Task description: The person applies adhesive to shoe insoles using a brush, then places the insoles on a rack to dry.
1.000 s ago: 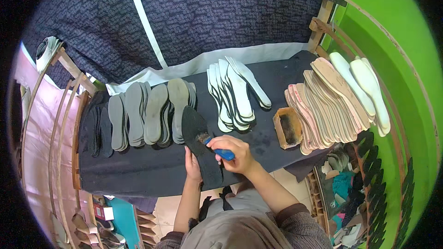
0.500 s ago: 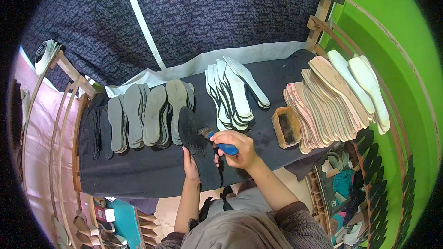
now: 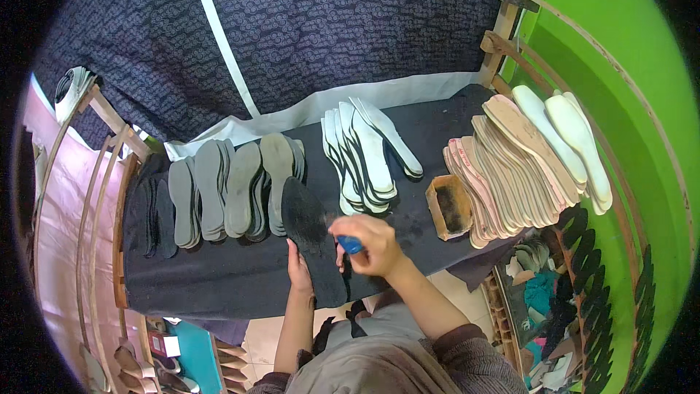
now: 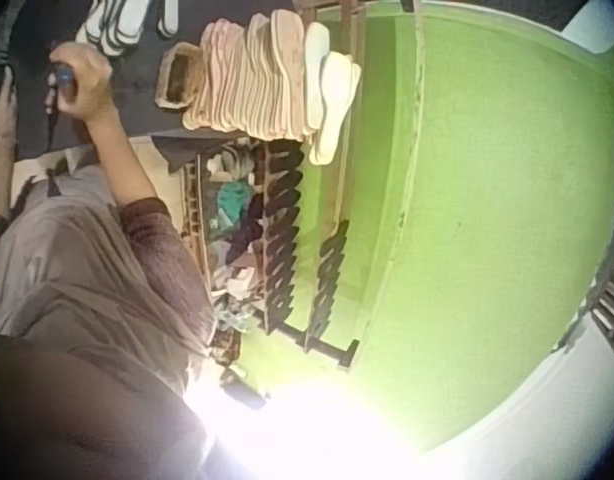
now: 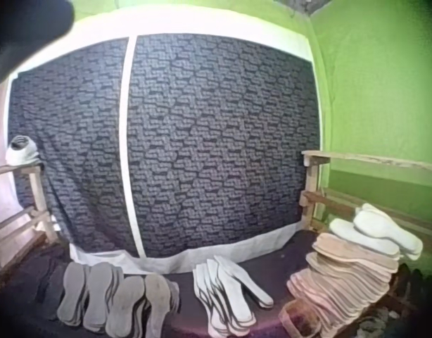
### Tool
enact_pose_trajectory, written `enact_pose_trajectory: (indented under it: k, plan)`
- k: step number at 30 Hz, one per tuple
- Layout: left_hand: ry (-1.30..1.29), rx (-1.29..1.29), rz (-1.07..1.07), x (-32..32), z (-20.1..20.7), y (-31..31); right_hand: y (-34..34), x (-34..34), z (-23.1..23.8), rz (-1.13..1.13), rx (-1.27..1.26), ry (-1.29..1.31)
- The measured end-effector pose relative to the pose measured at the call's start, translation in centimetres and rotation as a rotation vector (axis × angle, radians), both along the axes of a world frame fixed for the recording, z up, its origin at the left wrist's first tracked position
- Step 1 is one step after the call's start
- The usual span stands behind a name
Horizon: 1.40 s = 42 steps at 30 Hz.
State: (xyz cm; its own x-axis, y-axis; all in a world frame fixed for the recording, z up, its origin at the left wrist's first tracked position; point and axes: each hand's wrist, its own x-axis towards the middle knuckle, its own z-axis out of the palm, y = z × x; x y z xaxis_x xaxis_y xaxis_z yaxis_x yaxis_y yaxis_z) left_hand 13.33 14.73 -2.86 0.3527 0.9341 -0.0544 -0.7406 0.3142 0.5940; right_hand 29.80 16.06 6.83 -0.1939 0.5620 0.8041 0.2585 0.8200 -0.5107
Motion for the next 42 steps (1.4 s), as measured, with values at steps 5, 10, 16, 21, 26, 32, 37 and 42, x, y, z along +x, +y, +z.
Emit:
enact_pose_trajectory:
  k: [5, 10, 16, 21, 26, 32, 37, 42]
  plan:
    - [0.204, -0.053, 0.12, 0.2, 1.4, -0.3, -2.0, 0.0, -0.5, 0.101, -0.029, -0.103]
    - [0.039, 0.021, -0.04, -0.2, -0.2, 0.2, -0.1, 0.0, 0.3, -0.059, 0.02, 0.005]
    - [0.084, -0.074, 0.145, 0.6, 0.5, 0.2, -2.1, -1.1, -2.0, 0.132, -0.062, -0.049]
    - [0.089, 0.045, 0.159, -0.4, -0.6, 0.4, -2.6, -1.5, -2.5, 0.185, -0.13, -0.035]
    - [0.1, 0.003, 0.142, 0.3, 0.6, 0.1, -0.8, -1.5, -2.1, 0.119, 0.05, 0.023]
    - [0.058, 0.046, 0.107, -0.2, -0.8, 0.4, -3.9, -1.8, -4.1, 0.303, 0.007, -0.193]
    - [0.083, -0.126, 0.362, 1.1, 1.2, 0.6, -1.3, -1.7, -3.2, 0.162, 0.107, -0.065]
    - [0.079, -0.008, 0.184, -0.2, -0.6, 0.6, -3.0, -1.9, -4.0, 0.27, 0.095, -0.176]
